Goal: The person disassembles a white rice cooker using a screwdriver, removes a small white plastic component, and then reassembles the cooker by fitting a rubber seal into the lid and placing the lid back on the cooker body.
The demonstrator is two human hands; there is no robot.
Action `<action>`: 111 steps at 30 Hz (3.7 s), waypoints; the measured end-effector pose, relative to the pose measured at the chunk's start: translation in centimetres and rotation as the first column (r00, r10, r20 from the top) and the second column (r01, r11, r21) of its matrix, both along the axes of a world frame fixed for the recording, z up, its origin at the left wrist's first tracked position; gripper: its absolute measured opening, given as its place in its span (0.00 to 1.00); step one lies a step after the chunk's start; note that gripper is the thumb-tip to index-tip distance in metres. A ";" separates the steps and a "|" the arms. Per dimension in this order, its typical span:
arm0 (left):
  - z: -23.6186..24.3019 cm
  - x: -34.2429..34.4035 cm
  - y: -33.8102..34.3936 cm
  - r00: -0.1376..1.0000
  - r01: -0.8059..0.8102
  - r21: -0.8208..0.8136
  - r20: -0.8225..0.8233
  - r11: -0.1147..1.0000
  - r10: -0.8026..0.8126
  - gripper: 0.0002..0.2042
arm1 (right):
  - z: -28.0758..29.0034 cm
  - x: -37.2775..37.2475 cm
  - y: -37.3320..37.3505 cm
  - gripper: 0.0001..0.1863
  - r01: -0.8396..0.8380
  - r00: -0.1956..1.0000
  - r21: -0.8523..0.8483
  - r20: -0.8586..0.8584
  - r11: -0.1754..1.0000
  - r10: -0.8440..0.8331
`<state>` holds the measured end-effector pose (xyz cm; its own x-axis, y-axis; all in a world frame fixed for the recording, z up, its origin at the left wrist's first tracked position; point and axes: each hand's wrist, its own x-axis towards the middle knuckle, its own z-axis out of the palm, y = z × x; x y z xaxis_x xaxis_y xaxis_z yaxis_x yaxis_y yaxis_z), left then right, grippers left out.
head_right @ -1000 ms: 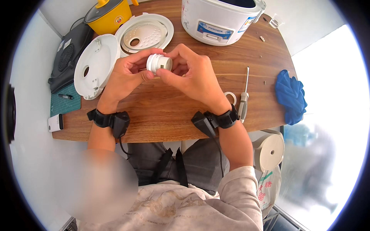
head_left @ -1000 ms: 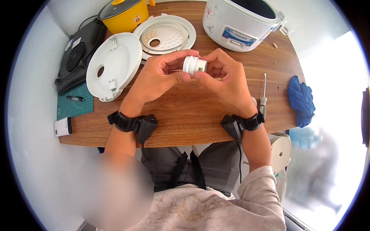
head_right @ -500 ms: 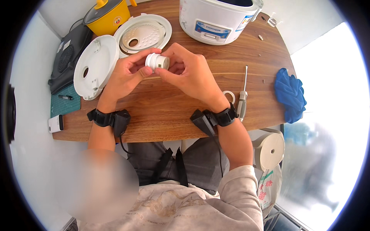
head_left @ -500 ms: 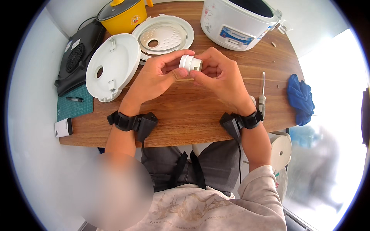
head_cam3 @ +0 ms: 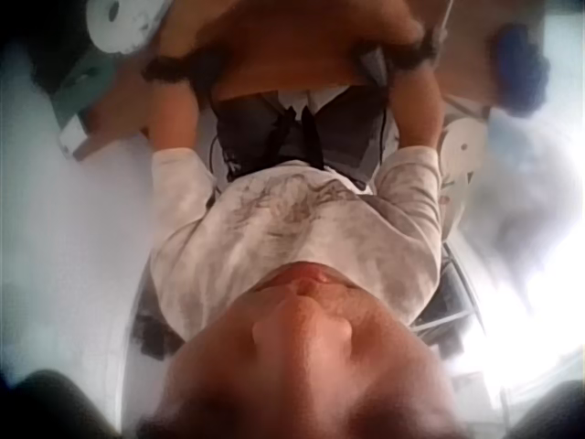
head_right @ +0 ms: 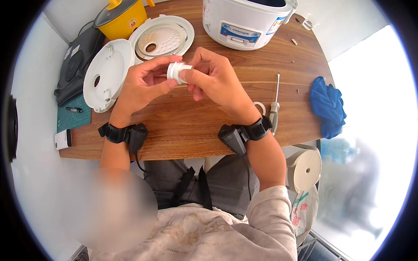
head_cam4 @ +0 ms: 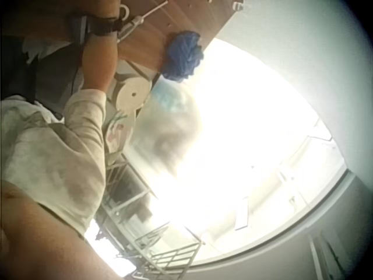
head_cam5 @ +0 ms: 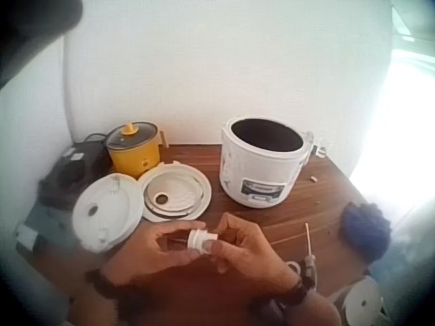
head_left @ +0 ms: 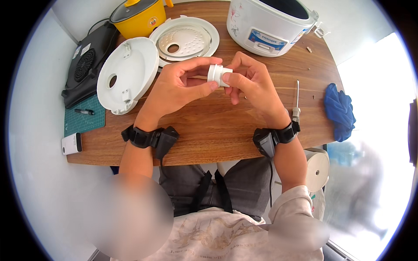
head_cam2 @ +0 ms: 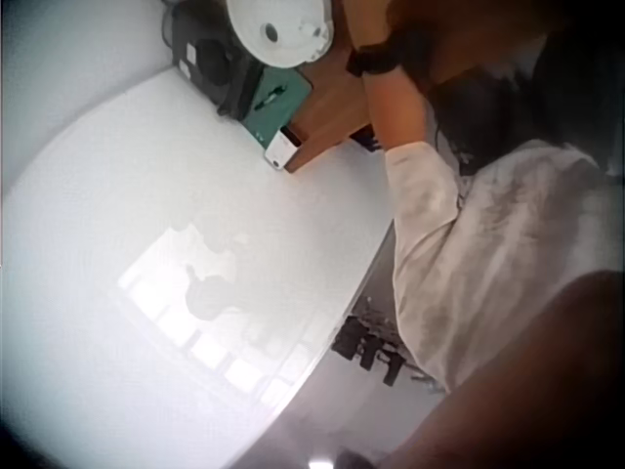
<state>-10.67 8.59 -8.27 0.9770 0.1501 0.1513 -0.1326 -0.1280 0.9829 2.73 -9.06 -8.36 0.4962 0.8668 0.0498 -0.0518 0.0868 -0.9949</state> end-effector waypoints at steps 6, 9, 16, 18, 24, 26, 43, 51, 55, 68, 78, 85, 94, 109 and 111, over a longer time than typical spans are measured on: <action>0.0 0.0 0.3 1.000 0.008 0.004 -0.016 1.000 -0.008 0.24 | 0.2 0.1 -0.1 0.11 -0.033 0.999 -0.026 -0.042 0.999 0.032; -0.4 0.2 0.1 1.000 0.006 -0.007 0.018 1.000 -0.006 0.22 | 0.3 -0.1 0.0 0.11 -0.015 0.999 -0.059 -0.047 0.998 0.012; -0.6 0.5 -0.2 1.000 0.007 0.039 0.024 0.999 -0.007 0.23 | 0.1 0.2 -0.1 0.13 0.005 0.998 -0.146 0.062 0.989 0.004; -0.9 0.6 -0.2 1.000 -0.007 0.118 -0.011 0.993 0.008 0.23 | -0.4 0.2 0.1 0.15 0.020 0.996 -0.181 0.093 0.983 -0.003; -1.1 1.0 -0.2 0.996 -0.039 0.281 -0.072 0.959 0.062 0.22 | -1.5 0.2 0.7 0.21 0.101 0.958 -0.202 0.283 0.974 -0.040; -1.4 1.2 -0.2 0.995 -0.051 0.326 -0.069 0.944 0.078 0.22 | -2.3 -0.1 0.9 0.23 0.136 0.901 -0.186 0.431 0.973 -0.043; -1.8 0.5 0.9 0.987 0.058 0.474 -0.160 0.878 0.021 0.32 | -2.0 0.3 0.5 0.24 0.139 0.777 -0.215 0.629 0.967 0.028; -2.0 0.5 1.5 0.972 0.011 0.519 -0.206 0.854 0.113 0.27 | -2.7 1.2 0.1 0.23 0.269 0.622 -0.118 0.779 0.956 -0.079; -2.1 0.4 1.3 0.976 -0.015 0.548 -0.175 0.836 0.132 0.23 | -3.2 1.7 0.0 0.22 0.353 0.616 -0.208 0.785 0.912 -0.059; -2.7 0.6 2.3 0.969 -0.179 0.605 -0.030 0.776 0.247 0.14 | -3.5 2.7 -0.6 0.24 0.641 0.436 -0.220 0.893 0.735 -0.114; -5.1 0.6 3.6 0.926 -0.353 0.784 0.212 0.511 0.313 0.18 | -1.6 1.2 -2.2 0.27 0.639 0.517 -0.244 0.839 0.729 -0.172; -6.4 0.9 4.5 0.928 -0.326 0.824 0.184 0.463 0.325 0.17 | 0.7 -4.3 -6.5 0.24 0.593 0.609 -0.305 0.775 0.745 -0.167; -5.0 0.6 3.7 0.930 -0.348 0.805 0.230 0.480 0.288 0.10 | -1.4 -8.3 -10.8 0.23 0.565 0.645 -0.330 0.748 0.756 -0.156; -1.7 1.4 1.5 0.917 -0.376 0.851 0.284 0.366 0.281 0.12 | -1.9 -11.9 -16.7 0.22 0.549 0.668 -0.314 0.723 0.775 -0.180; -1.6 1.5 1.7 0.894 -0.441 0.815 0.360 0.376 0.267 0.12 | -2.4 -11.8 -17.4 0.21 0.545 0.665 -0.292 0.722 0.786 -0.192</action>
<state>-9.17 10.26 -9.83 0.8196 0.1832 0.5429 0.0186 -0.9555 0.2943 -9.03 -26.49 -10.76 0.7764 0.6153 0.1364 0.5216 -0.5059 -0.6870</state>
